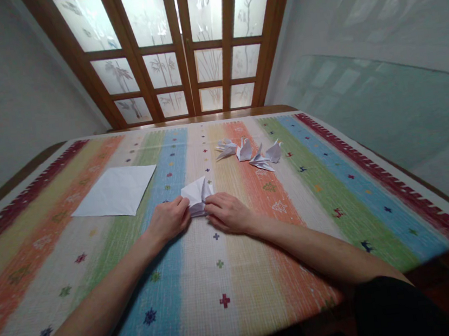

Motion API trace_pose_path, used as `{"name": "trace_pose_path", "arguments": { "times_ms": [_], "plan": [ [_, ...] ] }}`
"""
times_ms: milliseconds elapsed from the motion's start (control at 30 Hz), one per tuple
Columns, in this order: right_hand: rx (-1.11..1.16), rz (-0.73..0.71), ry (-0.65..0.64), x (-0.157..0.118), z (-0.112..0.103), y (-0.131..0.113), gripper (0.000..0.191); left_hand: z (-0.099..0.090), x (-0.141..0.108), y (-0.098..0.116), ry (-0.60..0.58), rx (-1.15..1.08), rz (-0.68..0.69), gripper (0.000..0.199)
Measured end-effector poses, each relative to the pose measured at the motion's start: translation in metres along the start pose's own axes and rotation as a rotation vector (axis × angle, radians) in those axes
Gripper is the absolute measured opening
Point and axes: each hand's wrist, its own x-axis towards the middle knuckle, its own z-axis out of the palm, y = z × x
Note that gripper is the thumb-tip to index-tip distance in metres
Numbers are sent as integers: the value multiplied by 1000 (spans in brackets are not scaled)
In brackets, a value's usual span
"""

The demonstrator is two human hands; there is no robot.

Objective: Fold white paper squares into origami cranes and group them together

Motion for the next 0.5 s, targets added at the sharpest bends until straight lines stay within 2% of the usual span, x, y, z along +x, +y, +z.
{"name": "trace_pose_path", "arguments": {
  "times_ms": [200,300,400,433,500],
  "plan": [
    [-185,134,-187,20,10,3,27,5,-1,6,112,54,-22,17],
    [-171,69,-244,32,20,8,20,10,-2,6,203,-2,-24,15],
    [-132,-16,-263,41,28,14,23,18,-1,-4,318,-197,21,12],
    [-123,-27,-267,44,29,16,25,21,0,-9,351,-287,26,20],
    [-91,-30,-280,46,30,18,29,27,3,-21,372,-467,-3,60]
  ]
}}
